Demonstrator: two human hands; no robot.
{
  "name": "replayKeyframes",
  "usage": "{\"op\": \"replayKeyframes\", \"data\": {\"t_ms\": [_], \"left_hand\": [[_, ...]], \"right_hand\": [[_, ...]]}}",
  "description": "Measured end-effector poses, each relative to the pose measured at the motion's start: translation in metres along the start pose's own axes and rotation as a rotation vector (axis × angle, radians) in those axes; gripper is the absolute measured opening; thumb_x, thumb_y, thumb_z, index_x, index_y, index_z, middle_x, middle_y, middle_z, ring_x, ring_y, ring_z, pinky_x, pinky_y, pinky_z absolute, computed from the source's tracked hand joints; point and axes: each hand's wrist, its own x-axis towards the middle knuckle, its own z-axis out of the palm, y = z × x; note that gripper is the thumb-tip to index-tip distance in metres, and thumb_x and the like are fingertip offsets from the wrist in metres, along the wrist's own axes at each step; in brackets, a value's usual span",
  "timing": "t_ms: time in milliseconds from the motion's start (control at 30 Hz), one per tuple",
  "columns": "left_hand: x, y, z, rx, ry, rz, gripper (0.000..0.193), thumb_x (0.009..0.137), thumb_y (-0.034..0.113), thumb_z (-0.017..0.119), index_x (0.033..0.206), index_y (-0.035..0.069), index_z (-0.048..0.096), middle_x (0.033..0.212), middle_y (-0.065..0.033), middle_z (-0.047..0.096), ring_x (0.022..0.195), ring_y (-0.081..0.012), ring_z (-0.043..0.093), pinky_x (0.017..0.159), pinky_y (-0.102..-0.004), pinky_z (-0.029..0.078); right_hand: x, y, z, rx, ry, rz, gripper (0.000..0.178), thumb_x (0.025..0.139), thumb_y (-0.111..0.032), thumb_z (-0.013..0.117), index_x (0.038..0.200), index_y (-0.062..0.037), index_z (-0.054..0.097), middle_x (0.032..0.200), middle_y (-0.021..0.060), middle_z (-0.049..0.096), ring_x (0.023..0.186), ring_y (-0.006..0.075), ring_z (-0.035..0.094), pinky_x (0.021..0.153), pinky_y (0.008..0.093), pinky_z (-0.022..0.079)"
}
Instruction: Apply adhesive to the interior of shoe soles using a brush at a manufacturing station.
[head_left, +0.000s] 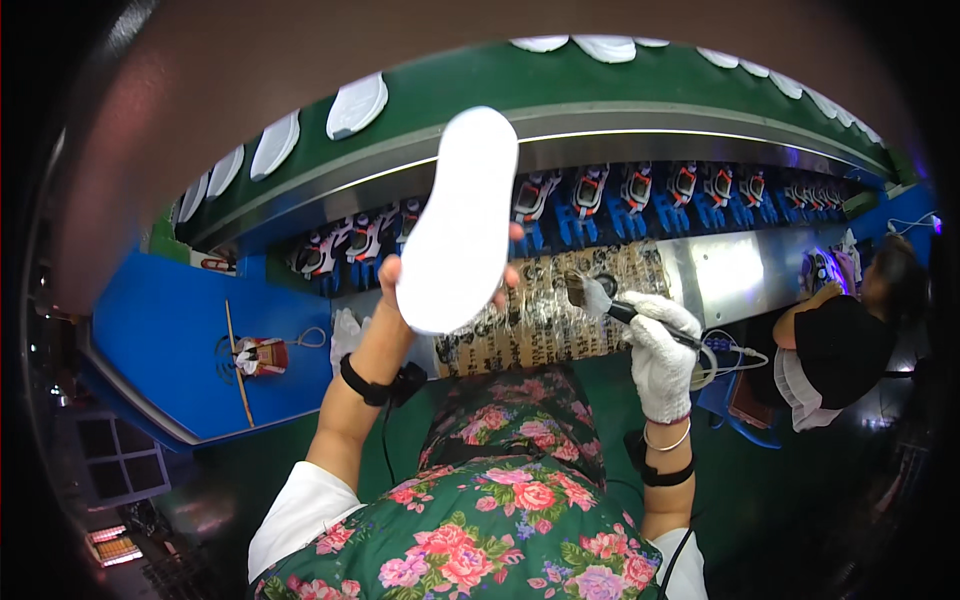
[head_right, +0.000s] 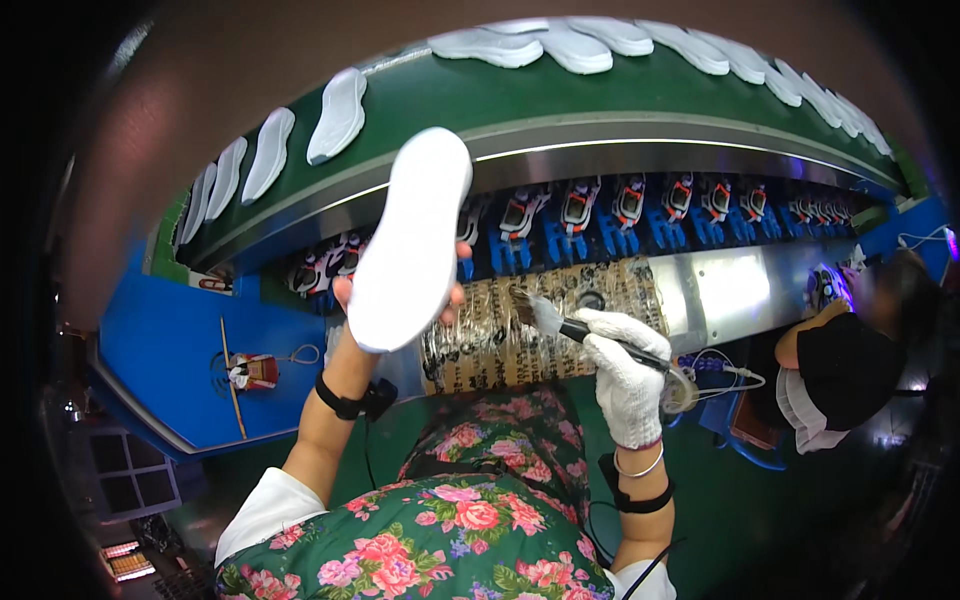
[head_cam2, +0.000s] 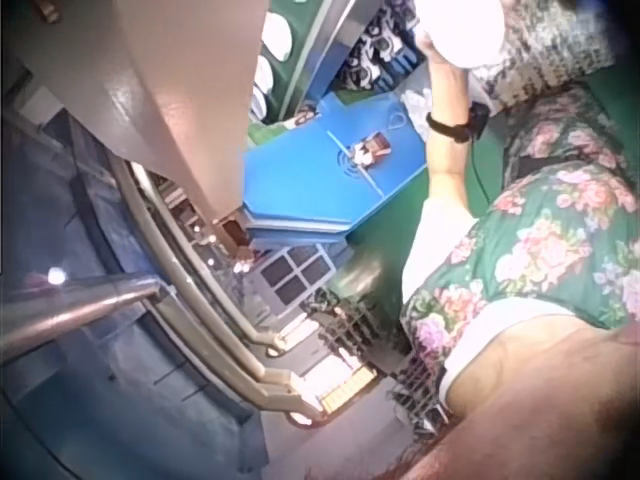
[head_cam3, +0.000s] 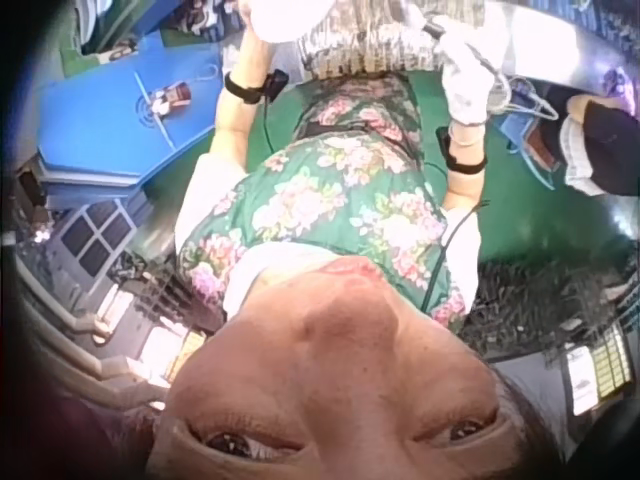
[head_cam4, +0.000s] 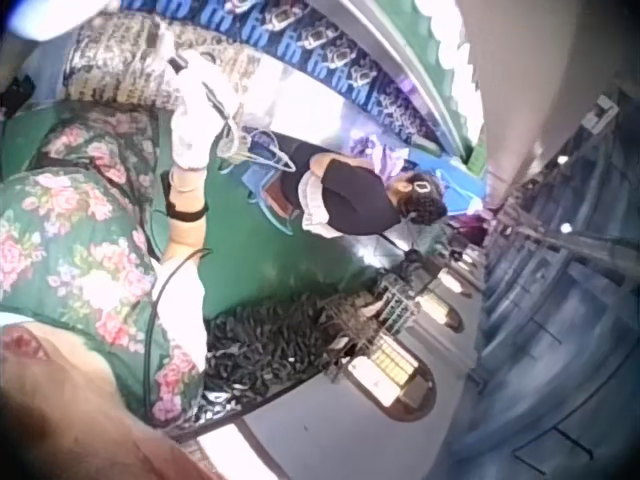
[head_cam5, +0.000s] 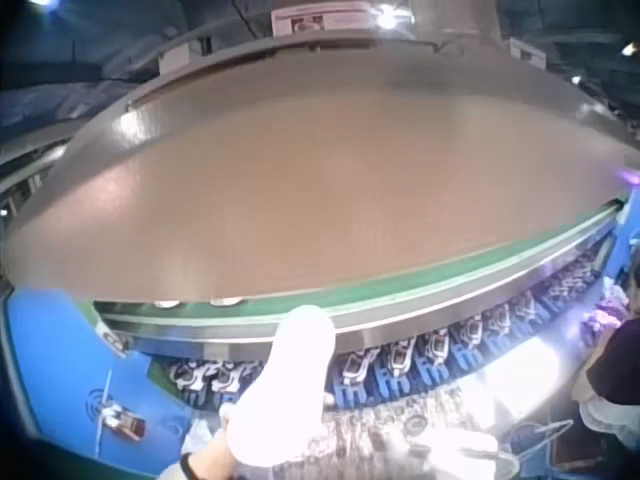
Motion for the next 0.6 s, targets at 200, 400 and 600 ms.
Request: {"op": "replayKeyframes", "data": {"t_ms": [200, 400, 600], "left_hand": [[0.104, 0.067, -0.038, -0.375, 0.351, 0.203, 0.087, 0.099, 0.067, 0.029, 0.153, -0.001, 0.023, 0.152, -0.0334, 0.027, 0.136, -0.0492, 0.036, 0.106, -0.0550, 0.044], [0.144, 0.083, -0.064, -0.748, 0.445, 0.354, 0.084, 0.103, 0.060, 0.024, 0.153, -0.007, 0.012, 0.157, -0.0312, 0.020, 0.144, -0.0447, 0.028, 0.116, -0.0542, 0.034], [0.167, 0.048, -0.014, -0.495, 0.605, 0.206, 0.087, 0.102, 0.061, 0.030, 0.153, -0.007, 0.011, 0.157, -0.0296, 0.022, 0.144, -0.0457, 0.028, 0.117, -0.0546, 0.033]], "right_hand": [[0.007, 0.040, -0.022, 0.004, -0.002, 0.135, 0.018, 0.083, 0.008, 0.070, 0.100, 0.0053, 0.072, 0.102, 0.0173, 0.073, 0.083, 0.0188, 0.070, 0.074, 0.0270, 0.057], [0.007, 0.058, -0.046, -0.005, -0.010, 0.201, 0.020, 0.081, 0.007, 0.072, 0.101, 0.0050, 0.073, 0.095, 0.0128, 0.074, 0.077, 0.0165, 0.069, 0.071, 0.0271, 0.056], [0.012, 0.046, -0.075, -0.016, 0.013, 0.263, 0.020, 0.081, 0.005, 0.073, 0.101, 0.0048, 0.073, 0.093, 0.0117, 0.074, 0.077, 0.0169, 0.070, 0.073, 0.0278, 0.056]]}}
